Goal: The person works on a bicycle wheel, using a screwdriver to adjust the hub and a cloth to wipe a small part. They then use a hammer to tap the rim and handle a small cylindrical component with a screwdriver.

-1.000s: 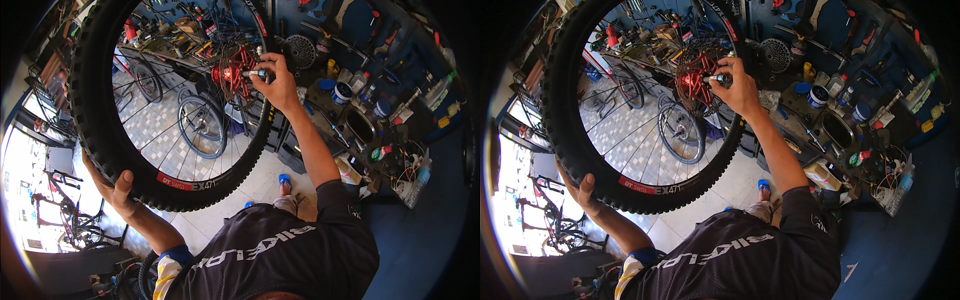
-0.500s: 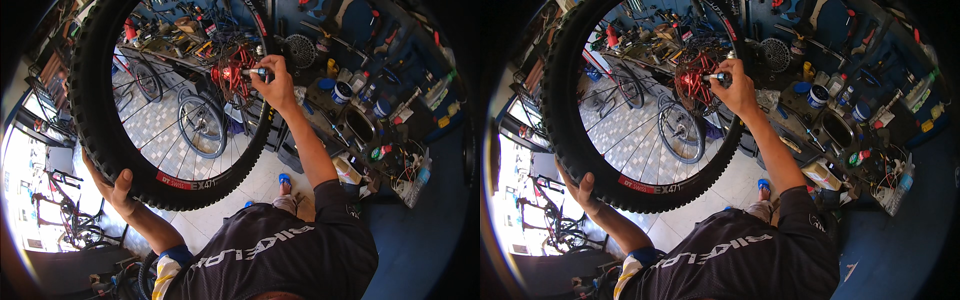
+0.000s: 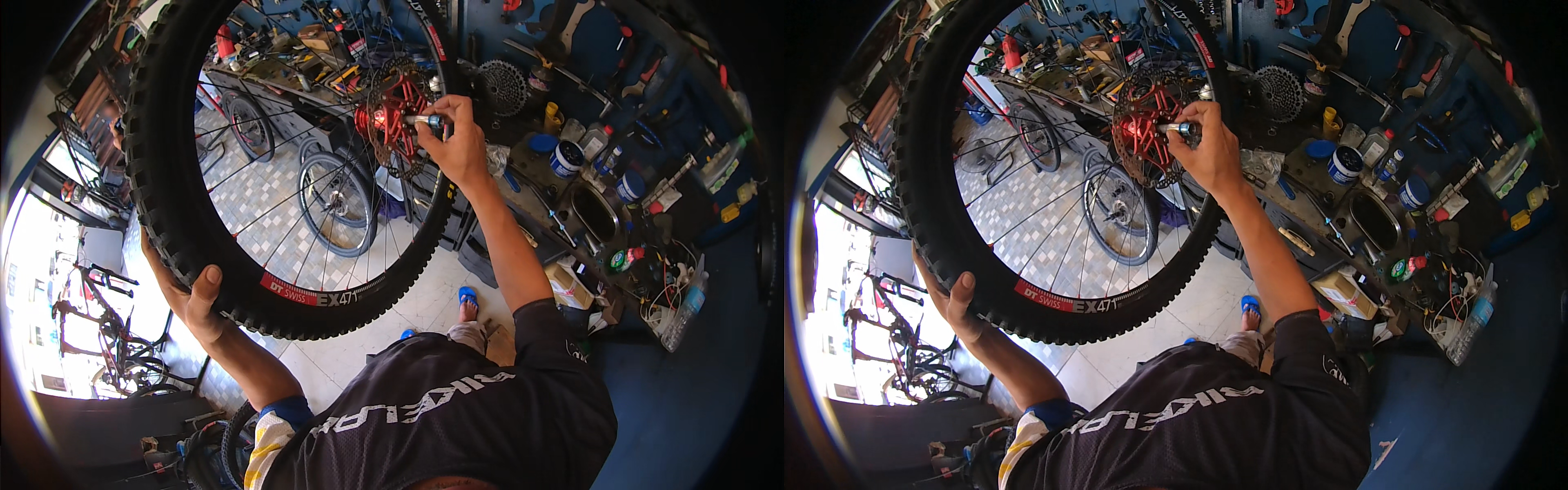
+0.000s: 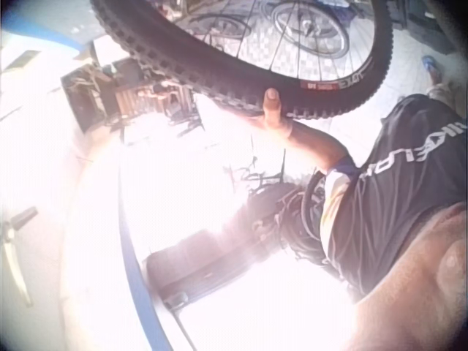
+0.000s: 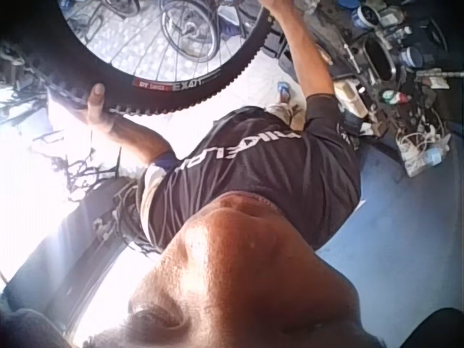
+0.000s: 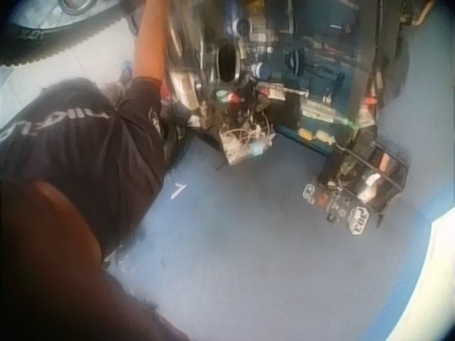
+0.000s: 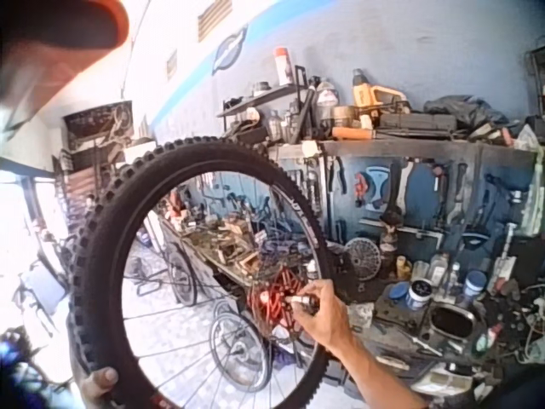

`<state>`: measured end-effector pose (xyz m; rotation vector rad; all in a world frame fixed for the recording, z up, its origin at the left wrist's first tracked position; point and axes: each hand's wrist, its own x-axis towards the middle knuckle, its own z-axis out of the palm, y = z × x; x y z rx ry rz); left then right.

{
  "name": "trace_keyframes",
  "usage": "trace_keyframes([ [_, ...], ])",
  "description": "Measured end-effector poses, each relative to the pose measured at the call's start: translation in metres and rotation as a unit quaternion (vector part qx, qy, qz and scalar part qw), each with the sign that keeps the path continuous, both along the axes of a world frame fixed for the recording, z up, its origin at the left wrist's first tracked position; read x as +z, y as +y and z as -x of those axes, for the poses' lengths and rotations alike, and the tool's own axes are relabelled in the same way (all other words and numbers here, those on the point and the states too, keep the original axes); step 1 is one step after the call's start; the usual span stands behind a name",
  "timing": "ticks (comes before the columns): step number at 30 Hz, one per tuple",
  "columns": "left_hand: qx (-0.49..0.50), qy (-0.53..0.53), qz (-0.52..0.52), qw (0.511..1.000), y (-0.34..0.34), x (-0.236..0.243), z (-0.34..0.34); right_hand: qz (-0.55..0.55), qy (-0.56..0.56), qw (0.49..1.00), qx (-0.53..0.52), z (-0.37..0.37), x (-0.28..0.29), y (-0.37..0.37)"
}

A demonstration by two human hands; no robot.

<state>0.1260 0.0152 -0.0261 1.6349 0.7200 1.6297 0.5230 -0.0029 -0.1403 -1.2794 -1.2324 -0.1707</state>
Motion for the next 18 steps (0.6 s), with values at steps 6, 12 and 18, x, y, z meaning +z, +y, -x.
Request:
trace_keyframes([
  [6, 0.005, -0.006, 0.0, 1.0, -0.001, -0.004, 0.002, 0.043, -0.018, 0.999, -0.021, 0.004, 0.012, 0.002],
  [12, 0.008, 0.006, 0.001, 1.0, 0.001, -0.003, 0.001, 0.059, -0.007, 0.998, -0.001, -0.001, 0.012, 0.0],
  [18, 0.003, 0.001, 0.008, 1.0, 0.001, -0.009, 0.008, 0.012, -0.066, 0.995, -0.076, 0.003, 0.003, -0.048],
])
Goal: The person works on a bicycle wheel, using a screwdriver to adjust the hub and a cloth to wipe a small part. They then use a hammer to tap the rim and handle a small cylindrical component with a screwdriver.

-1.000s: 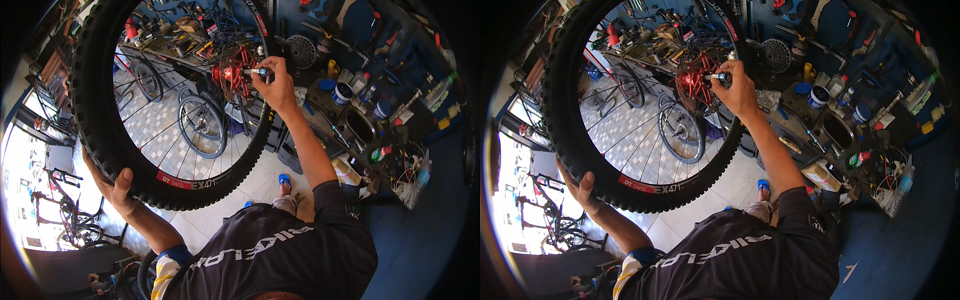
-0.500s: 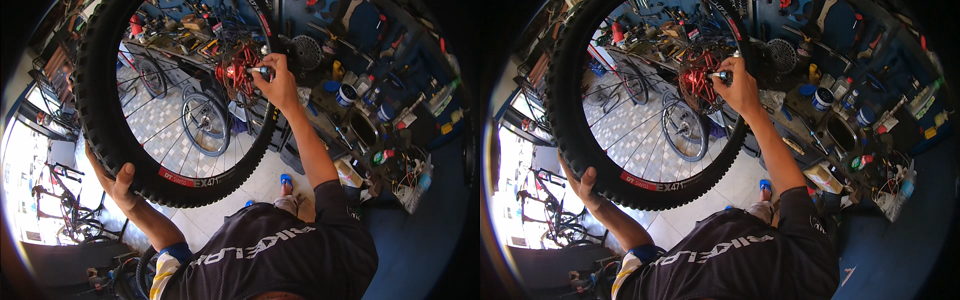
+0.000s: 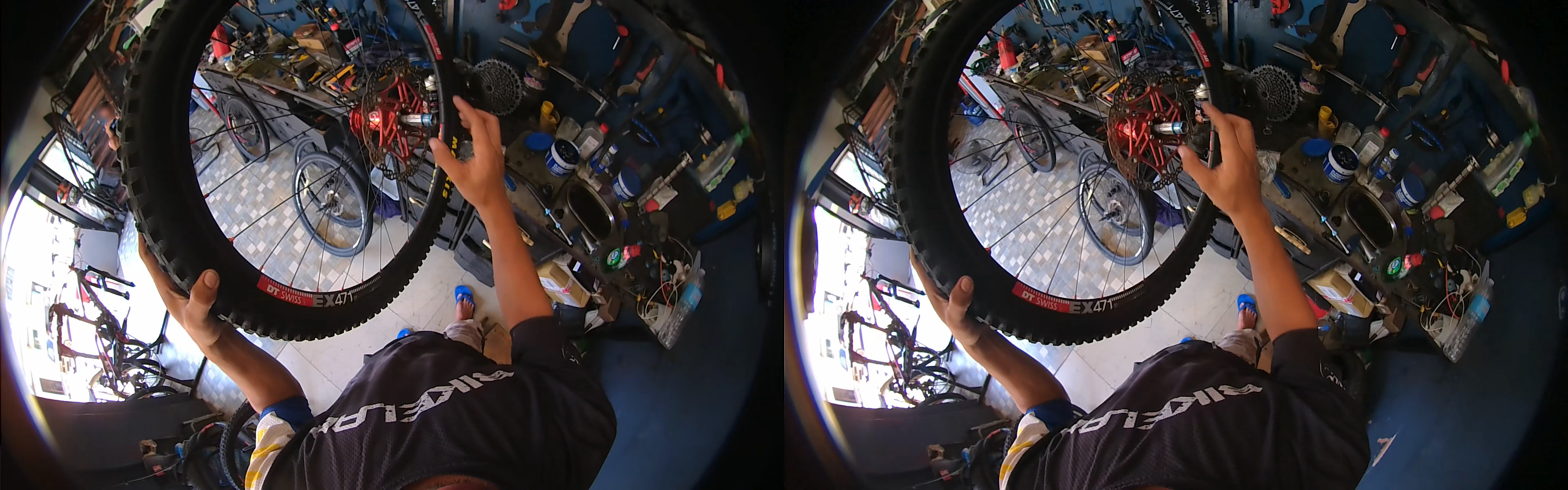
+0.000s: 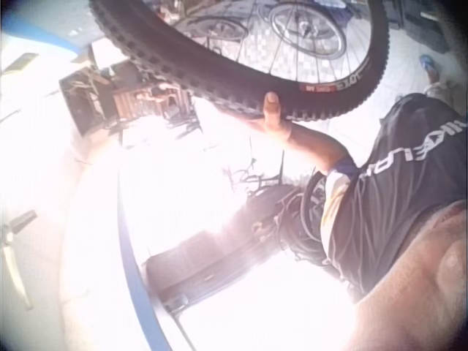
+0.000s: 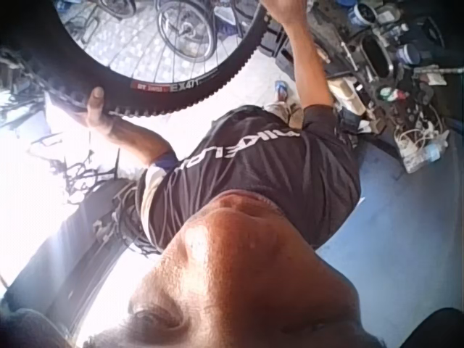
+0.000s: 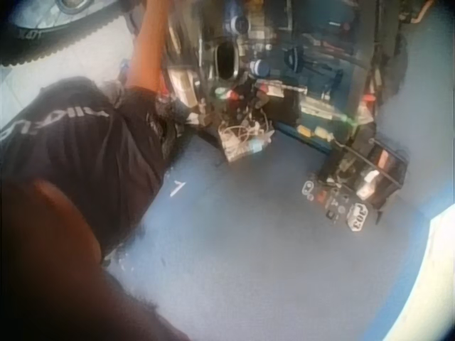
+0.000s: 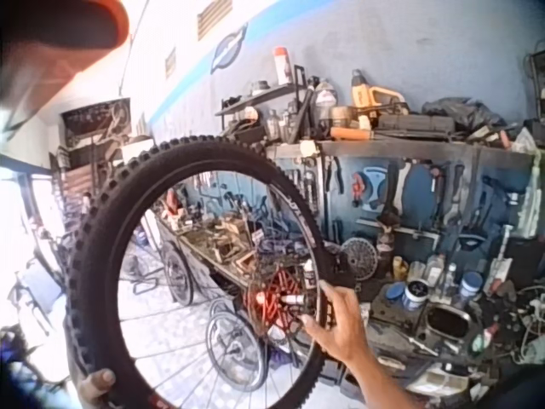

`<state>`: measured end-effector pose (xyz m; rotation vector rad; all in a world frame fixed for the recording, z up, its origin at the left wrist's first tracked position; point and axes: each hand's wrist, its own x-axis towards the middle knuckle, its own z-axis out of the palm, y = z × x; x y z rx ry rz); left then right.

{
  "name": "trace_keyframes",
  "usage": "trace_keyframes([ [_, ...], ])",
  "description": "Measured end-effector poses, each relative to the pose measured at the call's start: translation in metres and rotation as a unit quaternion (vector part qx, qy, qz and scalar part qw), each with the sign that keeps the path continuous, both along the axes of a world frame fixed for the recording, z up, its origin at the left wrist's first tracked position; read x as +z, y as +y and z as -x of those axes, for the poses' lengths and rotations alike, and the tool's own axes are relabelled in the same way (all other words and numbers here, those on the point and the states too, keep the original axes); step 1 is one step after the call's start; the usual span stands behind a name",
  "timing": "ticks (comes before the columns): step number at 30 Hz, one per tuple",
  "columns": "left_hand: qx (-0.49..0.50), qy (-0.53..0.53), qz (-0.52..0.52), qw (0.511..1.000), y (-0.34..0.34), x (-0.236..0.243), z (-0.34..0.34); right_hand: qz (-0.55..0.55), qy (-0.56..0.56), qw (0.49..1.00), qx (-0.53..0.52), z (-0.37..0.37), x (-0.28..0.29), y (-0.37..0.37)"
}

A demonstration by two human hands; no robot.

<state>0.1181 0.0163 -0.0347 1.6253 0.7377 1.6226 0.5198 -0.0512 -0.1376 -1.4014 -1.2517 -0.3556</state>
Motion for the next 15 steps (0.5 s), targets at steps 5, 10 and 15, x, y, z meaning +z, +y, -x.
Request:
trace_keyframes([
  [5, 0.0, -0.007, -0.014, 1.0, 0.006, -0.001, -0.001, 0.056, -0.087, 0.994, -0.029, 0.009, -0.018, -0.024],
  [10, 0.003, 0.004, -0.014, 1.0, 0.008, -0.001, 0.003, 0.075, -0.074, 0.994, -0.028, 0.014, -0.012, -0.024],
  [15, 0.003, -0.011, -0.011, 1.0, 0.008, -0.003, 0.0, 0.081, -0.074, 0.994, -0.028, 0.017, -0.011, -0.019],
])
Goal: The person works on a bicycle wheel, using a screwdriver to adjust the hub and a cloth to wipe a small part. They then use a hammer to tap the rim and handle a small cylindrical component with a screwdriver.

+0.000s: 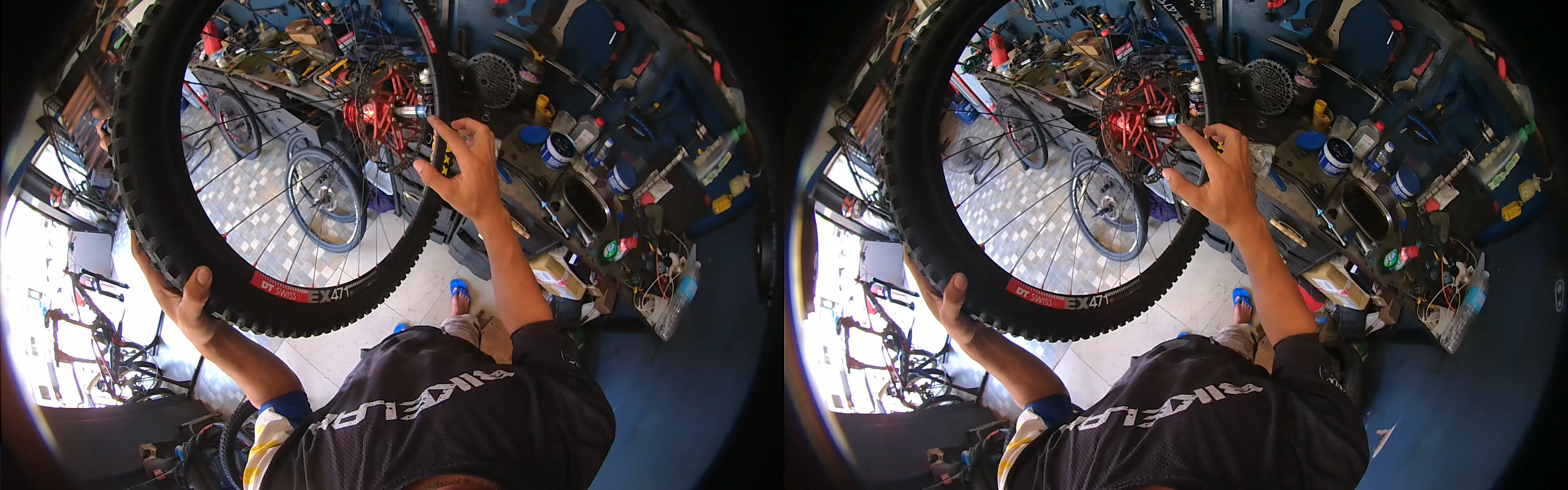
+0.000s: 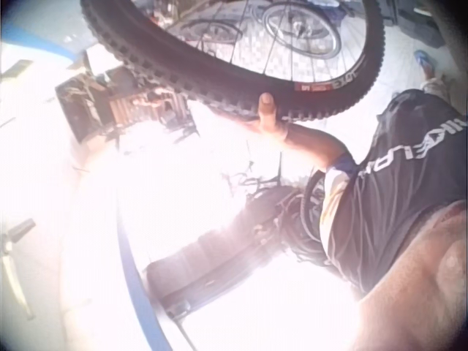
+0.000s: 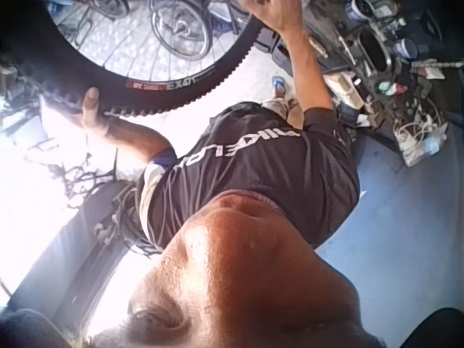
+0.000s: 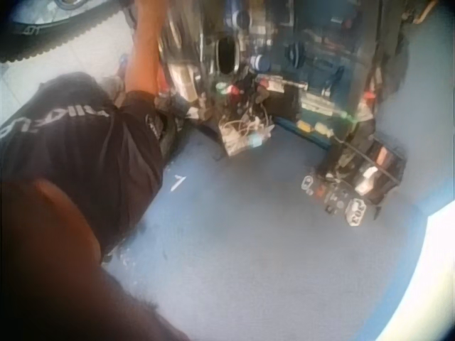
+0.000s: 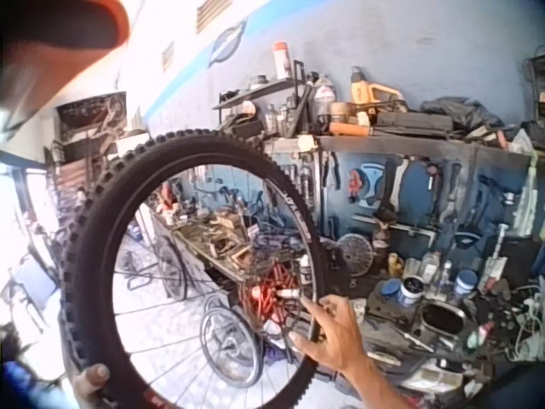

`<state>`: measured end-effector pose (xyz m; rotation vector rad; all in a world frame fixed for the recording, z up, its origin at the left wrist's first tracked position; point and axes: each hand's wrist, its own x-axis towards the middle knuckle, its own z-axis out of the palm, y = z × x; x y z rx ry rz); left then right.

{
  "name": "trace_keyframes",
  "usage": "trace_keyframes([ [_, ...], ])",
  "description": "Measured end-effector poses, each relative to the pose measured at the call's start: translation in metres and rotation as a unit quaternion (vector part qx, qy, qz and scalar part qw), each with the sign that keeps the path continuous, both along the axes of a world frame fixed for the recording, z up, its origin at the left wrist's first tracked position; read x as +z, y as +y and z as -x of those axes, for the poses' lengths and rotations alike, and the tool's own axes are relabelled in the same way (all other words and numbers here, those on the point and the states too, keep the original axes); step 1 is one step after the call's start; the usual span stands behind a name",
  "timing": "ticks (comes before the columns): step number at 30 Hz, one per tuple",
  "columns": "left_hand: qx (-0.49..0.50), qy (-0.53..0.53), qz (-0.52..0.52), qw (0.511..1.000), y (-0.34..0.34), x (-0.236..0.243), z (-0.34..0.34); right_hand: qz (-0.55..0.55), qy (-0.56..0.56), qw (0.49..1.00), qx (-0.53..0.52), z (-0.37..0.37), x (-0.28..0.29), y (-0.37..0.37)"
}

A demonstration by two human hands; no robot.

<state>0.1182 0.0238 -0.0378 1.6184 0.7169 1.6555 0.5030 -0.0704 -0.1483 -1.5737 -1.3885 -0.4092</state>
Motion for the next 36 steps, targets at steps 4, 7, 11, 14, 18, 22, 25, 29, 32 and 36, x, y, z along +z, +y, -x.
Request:
trace_keyframes([
  [4, -0.016, -0.008, 0.013, 1.0, 0.001, -0.002, 0.002, 0.011, 0.005, 1.0, 0.003, 0.005, 0.0, 0.002],
  [7, -0.014, -0.004, 0.015, 1.0, 0.003, -0.003, 0.005, 0.015, 0.015, 1.0, 0.008, 0.006, 0.0, 0.004],
  [11, 0.006, 0.002, 0.009, 1.0, 0.004, -0.006, 0.007, 0.021, 0.051, 0.998, 0.028, 0.009, 0.005, 0.006],
  [14, 0.009, 0.002, 0.013, 1.0, 0.005, -0.007, 0.009, 0.023, 0.066, 0.997, 0.038, 0.009, 0.006, 0.009],
  [18, 0.009, 0.0, 0.014, 1.0, 0.005, -0.007, 0.007, 0.016, 0.091, 0.994, 0.053, 0.008, 0.005, 0.016],
  [22, 0.011, 0.008, 0.004, 1.0, 0.007, -0.007, 0.007, 0.02, 0.095, 0.994, 0.057, 0.008, 0.006, 0.018],
  [25, 0.01, 0.002, 0.005, 1.0, 0.007, -0.008, 0.007, 0.033, 0.078, 0.995, 0.053, 0.008, 0.008, 0.021],
  [29, 0.007, 0.004, 0.009, 1.0, 0.005, -0.007, 0.006, 0.035, 0.087, 0.994, 0.054, 0.009, 0.007, 0.025],
  [32, 0.011, 0.01, 0.005, 1.0, 0.004, -0.007, 0.006, 0.029, 0.08, 0.995, 0.057, 0.008, 0.006, 0.028],
  [36, 0.021, 0.019, 0.007, 1.0, 0.003, -0.008, 0.008, 0.029, 0.086, 0.993, 0.07, 0.007, 0.005, 0.031],
])
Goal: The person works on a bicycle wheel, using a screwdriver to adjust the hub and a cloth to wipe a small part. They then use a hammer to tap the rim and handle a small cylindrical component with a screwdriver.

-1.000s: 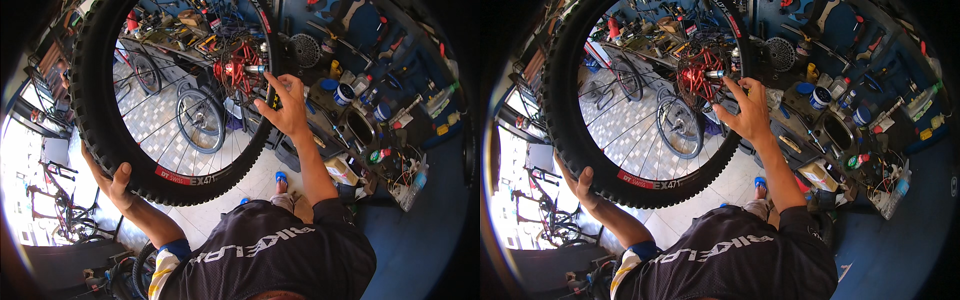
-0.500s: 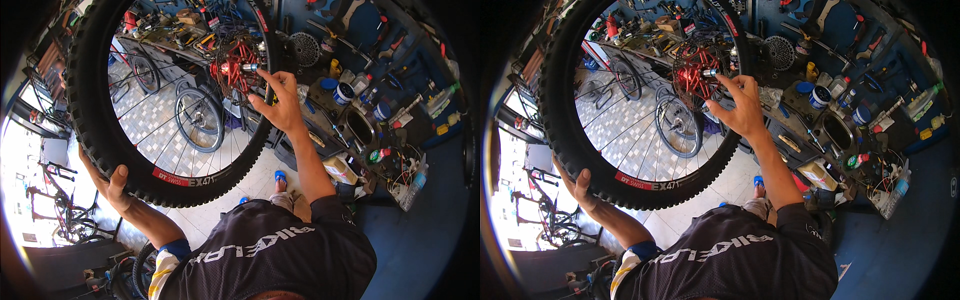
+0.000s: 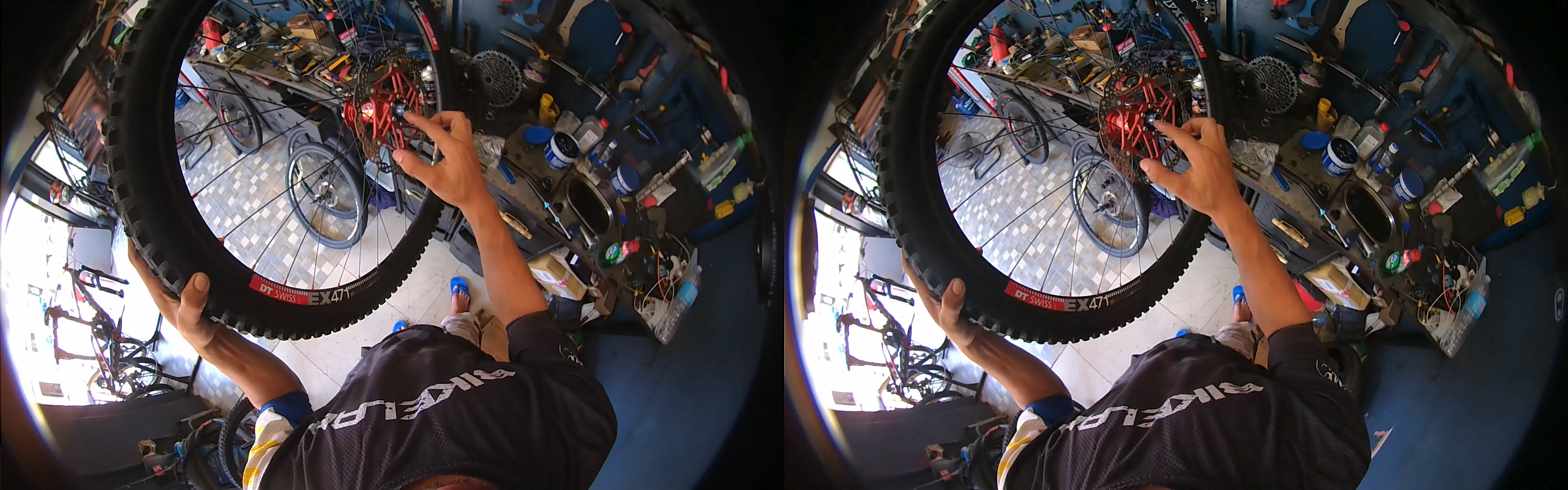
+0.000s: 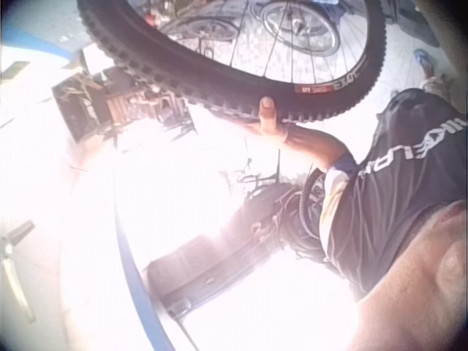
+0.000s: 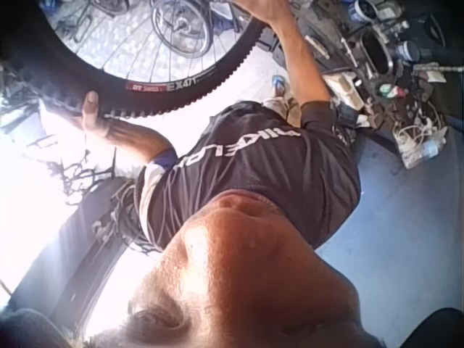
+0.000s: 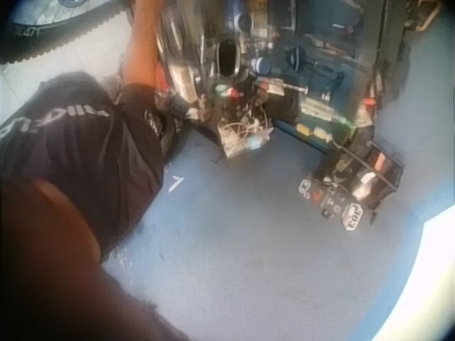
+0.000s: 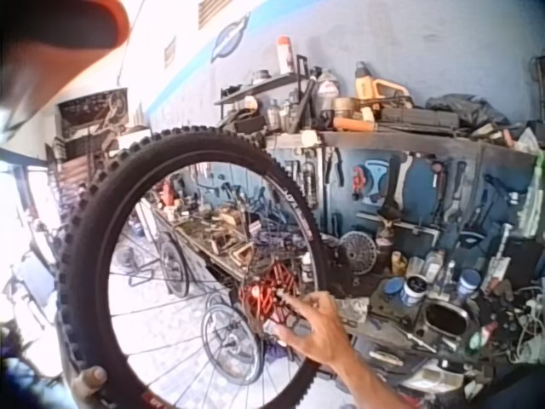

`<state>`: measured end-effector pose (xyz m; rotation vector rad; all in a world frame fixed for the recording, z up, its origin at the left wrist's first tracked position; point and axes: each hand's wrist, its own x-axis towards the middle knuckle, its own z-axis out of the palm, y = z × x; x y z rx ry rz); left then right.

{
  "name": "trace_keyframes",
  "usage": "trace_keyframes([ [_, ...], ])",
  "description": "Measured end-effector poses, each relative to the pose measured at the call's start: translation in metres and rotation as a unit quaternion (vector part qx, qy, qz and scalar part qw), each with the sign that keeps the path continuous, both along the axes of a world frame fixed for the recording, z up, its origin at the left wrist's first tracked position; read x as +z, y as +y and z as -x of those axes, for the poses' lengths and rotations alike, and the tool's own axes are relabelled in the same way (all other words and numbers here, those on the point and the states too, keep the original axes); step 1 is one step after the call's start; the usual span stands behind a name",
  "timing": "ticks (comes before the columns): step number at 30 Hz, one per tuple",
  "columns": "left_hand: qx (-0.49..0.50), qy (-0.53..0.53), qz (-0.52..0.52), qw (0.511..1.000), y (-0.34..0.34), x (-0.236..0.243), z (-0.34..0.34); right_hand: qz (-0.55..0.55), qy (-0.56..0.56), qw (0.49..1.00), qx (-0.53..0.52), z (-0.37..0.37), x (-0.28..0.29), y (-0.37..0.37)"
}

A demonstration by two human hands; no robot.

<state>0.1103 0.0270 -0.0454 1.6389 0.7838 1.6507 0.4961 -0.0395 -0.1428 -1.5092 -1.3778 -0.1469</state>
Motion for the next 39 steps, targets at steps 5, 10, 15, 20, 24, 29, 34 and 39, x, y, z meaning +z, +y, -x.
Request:
trace_keyframes([
  [5, 0.011, 0.015, -0.015, 1.0, -0.002, 0.002, -0.002, 0.008, -0.003, 1.0, -0.003, -0.001, -0.001, 0.003],
  [10, 0.021, 0.016, -0.02, 0.999, -0.005, -0.002, 0.004, 0.011, 0.012, 1.0, 0.003, 0.002, 0.003, 0.0],
  [15, 0.009, -0.009, -0.022, 1.0, -0.011, -0.002, -0.001, 0.006, 0.004, 1.0, -0.01, 0.002, 0.002, 0.0],
  [20, 0.017, 0.013, -0.026, 0.999, -0.011, -0.001, -0.006, 0.004, 0.008, 1.0, -0.027, -0.002, -0.003, -0.003],
  [24, 0.042, 0.027, -0.022, 0.999, -0.011, -0.003, 0.002, 0.006, -0.065, 0.998, -0.021, -0.001, -0.001, -0.005],
  [29, 0.053, 0.023, -0.02, 0.998, -0.014, -0.01, 0.005, 0.017, 0.044, 0.999, 0.01, 0.008, -0.02, -0.047],
  [34, 0.033, 0.044, -0.024, 0.998, -0.008, -0.009, 0.001, 0.042, 0.113, 0.992, -0.042, -0.002, -0.092, -0.093],
  [39, 0.032, 0.023, 0.006, 0.999, -0.003, -0.019, 0.012, 0.097, 0.181, 0.974, -0.099, -0.015, -0.147, -0.135],
])
